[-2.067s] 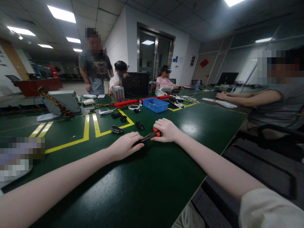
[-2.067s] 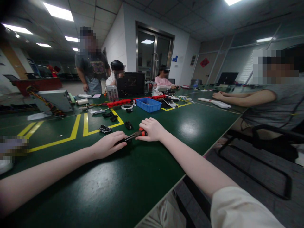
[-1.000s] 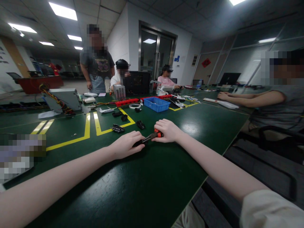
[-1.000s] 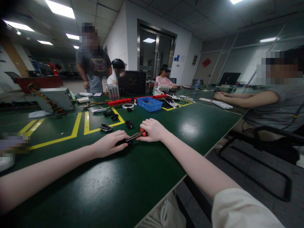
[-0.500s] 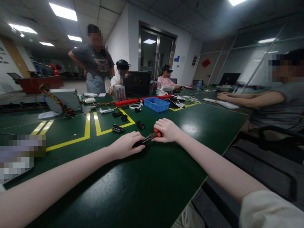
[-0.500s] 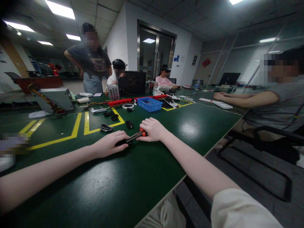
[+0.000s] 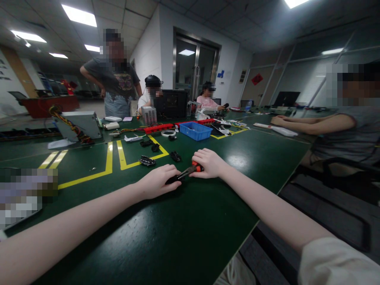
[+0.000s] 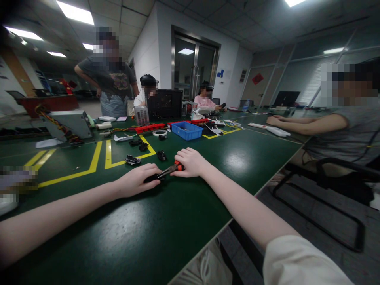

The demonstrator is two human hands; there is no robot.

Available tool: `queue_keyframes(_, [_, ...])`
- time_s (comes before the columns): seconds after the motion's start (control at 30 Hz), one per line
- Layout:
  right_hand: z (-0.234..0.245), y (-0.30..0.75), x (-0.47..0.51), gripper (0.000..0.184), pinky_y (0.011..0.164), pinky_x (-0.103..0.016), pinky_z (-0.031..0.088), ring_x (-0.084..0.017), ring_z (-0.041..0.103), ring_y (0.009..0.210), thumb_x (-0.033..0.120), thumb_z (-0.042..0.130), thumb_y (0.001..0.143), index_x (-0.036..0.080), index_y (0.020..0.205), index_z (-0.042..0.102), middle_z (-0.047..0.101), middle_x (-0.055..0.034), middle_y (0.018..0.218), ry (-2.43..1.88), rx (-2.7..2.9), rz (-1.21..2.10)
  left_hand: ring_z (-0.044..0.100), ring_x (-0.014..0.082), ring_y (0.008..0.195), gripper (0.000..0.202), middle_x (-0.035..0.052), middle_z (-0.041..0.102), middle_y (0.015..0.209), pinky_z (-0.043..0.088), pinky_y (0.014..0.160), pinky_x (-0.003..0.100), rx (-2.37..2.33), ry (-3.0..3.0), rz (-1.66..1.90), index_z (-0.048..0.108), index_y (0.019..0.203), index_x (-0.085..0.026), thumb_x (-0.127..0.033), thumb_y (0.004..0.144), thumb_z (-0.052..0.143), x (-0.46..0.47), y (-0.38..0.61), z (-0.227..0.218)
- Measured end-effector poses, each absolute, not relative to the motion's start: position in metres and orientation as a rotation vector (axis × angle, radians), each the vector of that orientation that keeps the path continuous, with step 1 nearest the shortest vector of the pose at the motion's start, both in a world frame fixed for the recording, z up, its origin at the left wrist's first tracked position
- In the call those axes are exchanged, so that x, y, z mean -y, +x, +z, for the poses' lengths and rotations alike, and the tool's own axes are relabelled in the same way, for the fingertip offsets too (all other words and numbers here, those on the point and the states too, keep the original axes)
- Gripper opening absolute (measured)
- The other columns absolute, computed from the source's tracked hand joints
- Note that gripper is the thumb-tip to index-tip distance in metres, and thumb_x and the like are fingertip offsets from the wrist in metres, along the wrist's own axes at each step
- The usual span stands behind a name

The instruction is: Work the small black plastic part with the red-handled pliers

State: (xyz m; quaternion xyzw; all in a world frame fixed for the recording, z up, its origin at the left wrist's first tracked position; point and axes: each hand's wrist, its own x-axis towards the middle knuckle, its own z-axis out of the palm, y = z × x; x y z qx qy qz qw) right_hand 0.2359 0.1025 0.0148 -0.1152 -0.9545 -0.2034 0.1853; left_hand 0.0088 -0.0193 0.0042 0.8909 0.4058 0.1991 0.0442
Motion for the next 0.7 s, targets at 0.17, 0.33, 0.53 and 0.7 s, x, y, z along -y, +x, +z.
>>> queue_keyframes(0.17, [0.0152,0.2358,-0.1023,0.052,0.066,-0.03,0.028,-0.018,0.046,0.072,0.066,0.046,0.083,0.016,0.079,0.055,0.054,-0.0064,0.077,-0.323,2.691,-0.561,0.055,0.0207,0.092,0.025,0.0071,0.059,0.101,0.046,0.083,0.032,-1.238,2.723,0.617,0.057,0.112,-0.017,-0.03,0.092,0.051,0.0192,0.0082,0.0039])
queue_keyframes(0.33, [0.0148,0.2359,-0.103,0.051,0.065,-0.029,0.027,-0.018,0.046,0.072,0.066,0.047,0.083,0.016,0.079,0.055,0.054,-0.0064,0.077,-0.315,2.684,-0.568,0.055,0.0208,0.093,0.025,0.007,0.058,0.101,0.046,0.083,0.032,-1.241,2.732,0.602,0.056,0.113,-0.018,-0.031,0.093,0.05,0.0179,0.0078,0.0021])
queue_keyframes(0.53, [0.014,0.2365,-0.1038,0.05,0.065,-0.029,0.027,-0.018,0.046,0.072,0.065,0.048,0.082,0.016,0.078,0.055,0.054,-0.0063,0.078,-0.314,2.679,-0.579,0.054,0.0206,0.092,0.025,0.0066,0.058,0.101,0.046,0.084,0.032,-1.237,2.728,0.611,0.056,0.114,-0.018,-0.031,0.093,0.049,0.0173,0.0079,0.0017])
queue_keyframes(0.7, [0.0137,0.2372,-0.1034,0.049,0.065,-0.029,0.027,-0.017,0.046,0.071,0.065,0.049,0.082,0.016,0.076,0.054,0.054,-0.0059,0.077,-0.328,2.669,-0.606,0.054,0.0205,0.093,0.025,0.0064,0.058,0.102,0.046,0.085,0.033,-1.24,2.729,0.585,0.056,0.115,-0.019,-0.031,0.094,0.048,0.0179,0.0077,0.0029])
